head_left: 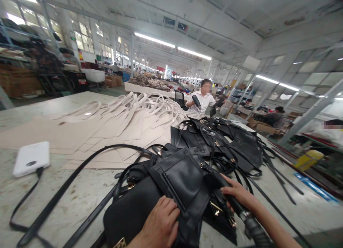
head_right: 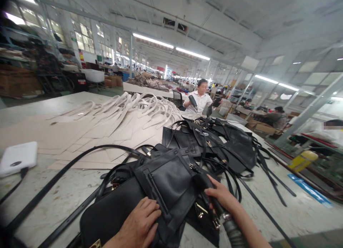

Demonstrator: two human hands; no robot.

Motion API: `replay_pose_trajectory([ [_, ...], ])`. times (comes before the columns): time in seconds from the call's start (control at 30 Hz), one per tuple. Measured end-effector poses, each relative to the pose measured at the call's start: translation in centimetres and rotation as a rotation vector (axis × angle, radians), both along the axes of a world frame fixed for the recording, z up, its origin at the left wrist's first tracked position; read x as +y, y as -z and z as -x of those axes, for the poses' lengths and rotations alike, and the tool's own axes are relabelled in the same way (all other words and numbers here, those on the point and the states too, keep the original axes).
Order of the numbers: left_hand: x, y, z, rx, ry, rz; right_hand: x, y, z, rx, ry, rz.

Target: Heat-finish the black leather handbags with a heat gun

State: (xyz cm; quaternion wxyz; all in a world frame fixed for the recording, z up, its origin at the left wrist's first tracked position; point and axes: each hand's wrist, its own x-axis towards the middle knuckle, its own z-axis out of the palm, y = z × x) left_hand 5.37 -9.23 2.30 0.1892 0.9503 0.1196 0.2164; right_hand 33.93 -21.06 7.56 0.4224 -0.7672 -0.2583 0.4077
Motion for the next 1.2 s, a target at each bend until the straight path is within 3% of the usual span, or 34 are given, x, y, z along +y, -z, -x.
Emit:
replay_pose_trajectory([
  [0.13, 0.1, 0.2, 0.0, -0.035, -0.010, -0.036, 3.0, 0.4, -1.2, -0.046, 0.007, -0.016],
  [0.3, 0.7, 2.7, -0.5, -0.115, -0.008, -0.130, 5.9, -0.4, 0.0, -0.129, 0.028, -0.153],
  [0.43, 1.4, 4.5, -0.9, -0.171, -0.001, -0.211, 8.5, -1.6, 1.2, -0.059, -0.125, -0.187],
  [0.57, 1.8, 5.4, -1.3, -0.208, 0.014, -0.289, 12.7, -0.7, 1.7, -0.025, -0.204, -0.122],
  [0.7, 1.5, 5.3, -1.4, -0.195, 0.005, -0.286, 17.2, 0.7, 1.9, -0.092, -0.151, -0.114],
  [0.8, 1.6, 3.4, -0.5, -0.198, 0.044, -0.183, 18.8, 1.0, 2.4, -0.163, -0.104, -0.142],
  [0.87, 2.3, 1.4, 0.7, -0.203, -0.075, -0.086, 18.4, 0.9, 2.9, -0.187, -0.083, -0.170],
  [0.97, 4.6, -1.3, 2.7, -0.119, -0.497, 0.033, 15.8, 0.4, 3.9, -0.178, -0.078, -0.210],
  [1.03, 6.4, -2.3, 3.6, 0.009, -0.671, 0.092, 12.9, -0.2, 4.6, -0.153, -0.087, -0.247],
  [1.2, 8.4, -3.7, 3.4, 0.222, -0.670, 0.215, 3.7, -0.1, 5.9, -0.103, -0.065, -0.311],
])
